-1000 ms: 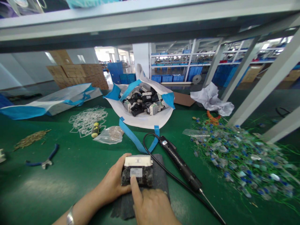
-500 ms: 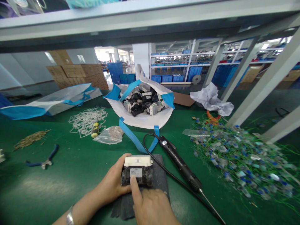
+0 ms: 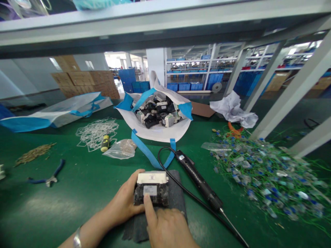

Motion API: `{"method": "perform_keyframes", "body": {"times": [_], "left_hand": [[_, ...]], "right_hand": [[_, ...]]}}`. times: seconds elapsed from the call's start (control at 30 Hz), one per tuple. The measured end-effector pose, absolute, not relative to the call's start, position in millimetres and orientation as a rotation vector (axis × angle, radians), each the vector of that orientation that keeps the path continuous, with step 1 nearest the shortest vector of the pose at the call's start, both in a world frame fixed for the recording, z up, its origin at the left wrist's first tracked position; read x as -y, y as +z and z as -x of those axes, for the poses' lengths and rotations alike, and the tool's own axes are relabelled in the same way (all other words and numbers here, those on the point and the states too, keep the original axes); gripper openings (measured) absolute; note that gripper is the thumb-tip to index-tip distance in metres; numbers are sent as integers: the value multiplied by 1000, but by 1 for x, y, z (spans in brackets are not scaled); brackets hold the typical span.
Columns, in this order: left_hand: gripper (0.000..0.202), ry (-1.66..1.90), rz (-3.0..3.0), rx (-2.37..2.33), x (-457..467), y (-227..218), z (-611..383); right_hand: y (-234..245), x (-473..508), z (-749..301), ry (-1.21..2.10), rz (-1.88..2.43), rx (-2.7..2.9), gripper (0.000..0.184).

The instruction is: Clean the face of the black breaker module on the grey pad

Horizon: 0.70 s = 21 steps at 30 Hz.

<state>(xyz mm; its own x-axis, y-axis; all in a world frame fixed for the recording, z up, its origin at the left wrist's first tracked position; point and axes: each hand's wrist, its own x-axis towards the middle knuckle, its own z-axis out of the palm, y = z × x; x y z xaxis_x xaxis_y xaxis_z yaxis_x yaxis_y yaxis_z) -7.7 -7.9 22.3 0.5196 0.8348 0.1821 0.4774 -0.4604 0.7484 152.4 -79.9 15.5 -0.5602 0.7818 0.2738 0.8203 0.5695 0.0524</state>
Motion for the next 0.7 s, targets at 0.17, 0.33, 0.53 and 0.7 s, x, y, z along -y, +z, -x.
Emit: {"method": "perform_keyframes", "body": {"times": [0.17, 0.33, 0.53, 0.7], "left_hand": [[71, 725, -2112, -1067, 8, 23, 8], [69, 753, -2114, -1049, 7, 23, 8], [71, 714, -2119, -1071, 7, 21, 8], [72, 703, -2115, -1077, 7, 19, 9]], "right_hand": [[17, 79, -153, -273, 1341, 2567, 64], [18, 79, -152, -301, 1333, 2554, 64], [16, 79, -152, -294, 1318, 2559, 64], [16, 79, -153, -281, 1323, 2580, 62]]}}
